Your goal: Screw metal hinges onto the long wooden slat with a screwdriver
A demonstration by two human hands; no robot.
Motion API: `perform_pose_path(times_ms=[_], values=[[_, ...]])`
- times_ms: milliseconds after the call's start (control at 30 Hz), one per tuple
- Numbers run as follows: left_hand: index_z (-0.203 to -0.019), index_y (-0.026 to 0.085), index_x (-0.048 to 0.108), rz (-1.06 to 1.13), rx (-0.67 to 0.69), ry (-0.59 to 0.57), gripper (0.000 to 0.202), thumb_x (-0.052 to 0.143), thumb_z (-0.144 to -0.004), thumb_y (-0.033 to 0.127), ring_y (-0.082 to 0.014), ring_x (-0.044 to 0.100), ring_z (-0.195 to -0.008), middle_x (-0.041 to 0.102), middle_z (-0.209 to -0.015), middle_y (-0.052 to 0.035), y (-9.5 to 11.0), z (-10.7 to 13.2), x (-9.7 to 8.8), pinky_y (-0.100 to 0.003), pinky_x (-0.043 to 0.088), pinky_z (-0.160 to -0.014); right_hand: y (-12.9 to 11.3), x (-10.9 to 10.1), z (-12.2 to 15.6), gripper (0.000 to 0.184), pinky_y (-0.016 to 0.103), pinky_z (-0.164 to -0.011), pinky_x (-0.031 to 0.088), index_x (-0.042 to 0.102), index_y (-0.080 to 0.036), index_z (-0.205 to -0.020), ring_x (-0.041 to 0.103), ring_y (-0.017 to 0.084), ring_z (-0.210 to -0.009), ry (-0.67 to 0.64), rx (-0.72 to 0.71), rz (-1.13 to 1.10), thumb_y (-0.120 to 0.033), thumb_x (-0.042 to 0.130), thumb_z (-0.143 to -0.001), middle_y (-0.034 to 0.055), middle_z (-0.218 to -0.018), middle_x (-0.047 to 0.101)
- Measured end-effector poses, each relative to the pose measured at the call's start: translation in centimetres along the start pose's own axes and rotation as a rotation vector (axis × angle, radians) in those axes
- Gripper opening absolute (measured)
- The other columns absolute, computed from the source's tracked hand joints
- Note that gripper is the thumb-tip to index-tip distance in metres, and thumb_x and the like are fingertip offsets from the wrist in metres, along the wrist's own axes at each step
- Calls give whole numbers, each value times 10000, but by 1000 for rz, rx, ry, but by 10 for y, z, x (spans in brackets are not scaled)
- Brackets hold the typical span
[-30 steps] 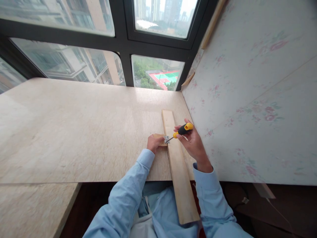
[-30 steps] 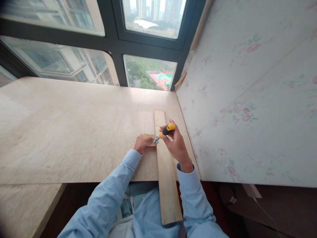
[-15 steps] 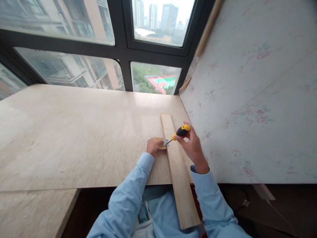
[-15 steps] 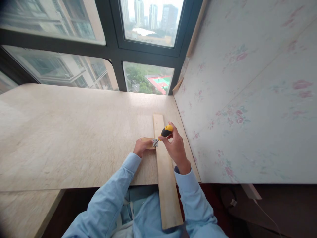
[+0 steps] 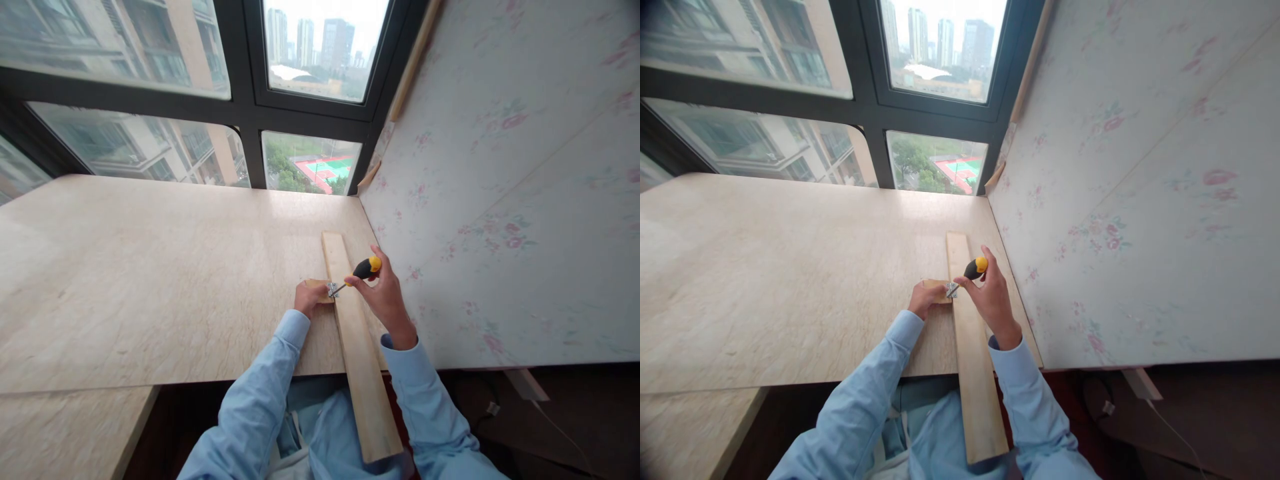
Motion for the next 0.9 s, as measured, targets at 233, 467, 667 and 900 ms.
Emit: perform_pose_path(times_ms=[233,467,667,900], values=[[-709,203,588,-1,-4,-9,208,730,-564,154,-195,659,-674,654,-715,-14,-4,-4,-1,-263,521,-562,-5,6,1,762,458,-1111,412,311,-248,-1467,506,240,-1290,-108,-110,-198,-374,695,-821,118,-1382,505],[-719,201,585,-4,25,-39,196,712,-577,155,-186,664,-694,662,-730,-10,-6,-8,-1,-255,524,-592,-1,-1,1,810,491,-957,531,399,-203,-1423,644,272,-1031,-41,21,-42,-486,743,-747,130,-1185,613],[-725,198,598,-2,11,-23,189,707,-583,139,-202,677,-732,668,-736,-10,-2,-3,0,-260,532,-597,-5,0,6,816,471,-1071,449,308,-245,-1466,540,258,-1244,-66,-45,-103,-473,709,-793,132,-1365,507],[-761,202,590,-38,5,-27,202,708,-602,167,-212,693,-791,686,-789,-13,-5,-5,-1,-256,538,-618,-7,-1,7,751,469,-918,546,413,-207,-1400,659,243,-951,-44,15,12,-526,700,-784,115,-1135,634]])
Point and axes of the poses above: each hand's wrist, its own z-axis away from the middle knuckle, its own x-axis out of the palm, y = z × x, the point moved 7 cm from there along -z, towards the middle knuckle
